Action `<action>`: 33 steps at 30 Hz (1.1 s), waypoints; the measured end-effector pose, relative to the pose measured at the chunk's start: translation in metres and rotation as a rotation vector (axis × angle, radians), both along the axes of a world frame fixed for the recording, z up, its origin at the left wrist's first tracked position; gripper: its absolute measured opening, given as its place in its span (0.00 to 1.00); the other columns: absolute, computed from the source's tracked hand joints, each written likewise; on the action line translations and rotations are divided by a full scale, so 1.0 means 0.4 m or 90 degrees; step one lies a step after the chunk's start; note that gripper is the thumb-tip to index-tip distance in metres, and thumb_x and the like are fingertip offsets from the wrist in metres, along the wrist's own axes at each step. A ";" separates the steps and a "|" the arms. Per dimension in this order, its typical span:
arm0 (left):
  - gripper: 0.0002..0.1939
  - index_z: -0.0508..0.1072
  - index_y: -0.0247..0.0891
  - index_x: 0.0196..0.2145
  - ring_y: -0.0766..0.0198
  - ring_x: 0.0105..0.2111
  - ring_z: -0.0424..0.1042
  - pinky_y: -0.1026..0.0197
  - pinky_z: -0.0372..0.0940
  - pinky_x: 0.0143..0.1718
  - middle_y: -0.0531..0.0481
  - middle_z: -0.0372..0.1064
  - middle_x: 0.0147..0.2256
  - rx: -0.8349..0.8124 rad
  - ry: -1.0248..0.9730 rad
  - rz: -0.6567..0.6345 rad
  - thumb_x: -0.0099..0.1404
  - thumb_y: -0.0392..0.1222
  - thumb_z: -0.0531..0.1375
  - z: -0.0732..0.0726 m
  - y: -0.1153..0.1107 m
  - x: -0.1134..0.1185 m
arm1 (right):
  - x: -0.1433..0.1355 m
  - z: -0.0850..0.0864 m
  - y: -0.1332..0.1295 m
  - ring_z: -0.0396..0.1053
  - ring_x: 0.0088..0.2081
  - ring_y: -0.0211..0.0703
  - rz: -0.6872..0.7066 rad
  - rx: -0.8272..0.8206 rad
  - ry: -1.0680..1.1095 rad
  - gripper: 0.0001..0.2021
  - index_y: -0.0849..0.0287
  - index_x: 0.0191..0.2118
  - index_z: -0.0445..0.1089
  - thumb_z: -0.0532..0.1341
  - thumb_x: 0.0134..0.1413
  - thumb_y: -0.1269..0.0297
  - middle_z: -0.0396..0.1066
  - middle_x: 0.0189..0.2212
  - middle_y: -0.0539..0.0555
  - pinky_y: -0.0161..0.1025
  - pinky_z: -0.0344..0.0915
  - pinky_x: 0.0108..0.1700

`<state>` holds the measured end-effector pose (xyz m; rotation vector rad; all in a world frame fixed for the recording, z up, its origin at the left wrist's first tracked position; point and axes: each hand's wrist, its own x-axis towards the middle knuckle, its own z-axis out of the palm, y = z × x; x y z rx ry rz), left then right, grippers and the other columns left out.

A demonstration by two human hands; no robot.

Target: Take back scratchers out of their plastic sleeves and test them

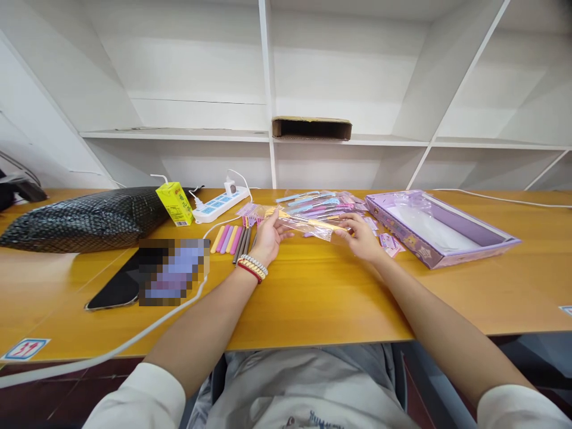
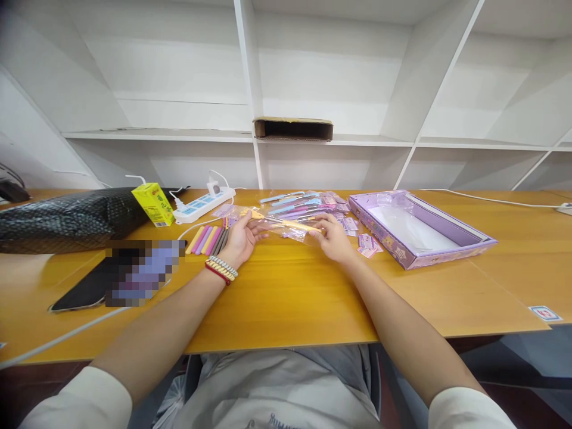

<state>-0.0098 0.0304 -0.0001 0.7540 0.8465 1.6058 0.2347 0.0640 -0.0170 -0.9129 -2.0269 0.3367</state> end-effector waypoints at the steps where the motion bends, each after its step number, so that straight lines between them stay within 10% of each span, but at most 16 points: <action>1: 0.14 0.65 0.35 0.30 0.61 0.28 0.74 0.65 0.65 0.25 0.50 0.69 0.25 0.000 -0.004 0.013 0.55 0.49 0.61 0.003 -0.001 0.001 | 0.001 0.000 0.002 0.64 0.47 0.48 -0.002 -0.008 0.008 0.10 0.57 0.32 0.69 0.57 0.54 0.57 0.64 0.47 0.58 0.43 0.65 0.39; 7: 0.11 0.65 0.35 0.33 0.63 0.26 0.73 0.65 0.63 0.24 0.50 0.70 0.26 -0.018 -0.017 0.051 0.57 0.46 0.58 0.014 -0.001 -0.011 | 0.015 -0.005 0.024 0.66 0.41 0.44 -0.015 -0.041 0.116 0.12 0.58 0.33 0.66 0.55 0.54 0.53 0.68 0.40 0.55 0.45 0.62 0.45; 16: 0.05 0.63 0.36 0.31 0.64 0.23 0.71 0.65 0.63 0.22 0.48 0.72 0.26 -0.033 -0.031 0.156 0.56 0.39 0.54 0.016 0.014 -0.053 | 0.030 0.028 0.033 0.65 0.21 0.36 0.022 -0.333 0.592 0.16 0.57 0.30 0.58 0.57 0.49 0.49 0.69 0.23 0.50 0.32 0.59 0.19; 23: 0.05 0.64 0.36 0.28 0.68 0.16 0.65 0.67 0.57 0.17 0.53 0.65 0.17 -0.038 -0.079 0.102 0.53 0.39 0.54 0.017 0.024 -0.074 | 0.048 0.051 0.039 0.54 0.10 0.33 -0.123 -0.389 0.796 0.07 0.56 0.28 0.56 0.51 0.54 0.60 0.65 0.14 0.47 0.30 0.49 0.11; 28: 0.08 0.66 0.35 0.29 0.71 0.14 0.59 0.69 0.49 0.14 0.55 0.62 0.15 -0.055 0.154 -0.031 0.50 0.39 0.60 0.005 0.014 -0.048 | 0.041 0.048 0.032 0.49 0.08 0.30 -0.115 -0.418 0.765 0.10 0.57 0.29 0.58 0.54 0.53 0.56 0.64 0.13 0.45 0.28 0.43 0.09; 33: 0.31 0.61 0.36 0.51 0.72 0.16 0.60 0.69 0.50 0.16 0.52 0.69 0.24 -0.056 0.407 -0.081 0.50 0.42 0.64 -0.018 0.000 -0.017 | 0.035 0.046 0.031 0.59 0.12 0.31 -0.034 -0.464 0.818 0.08 0.58 0.28 0.58 0.57 0.51 0.61 0.65 0.15 0.46 0.27 0.54 0.11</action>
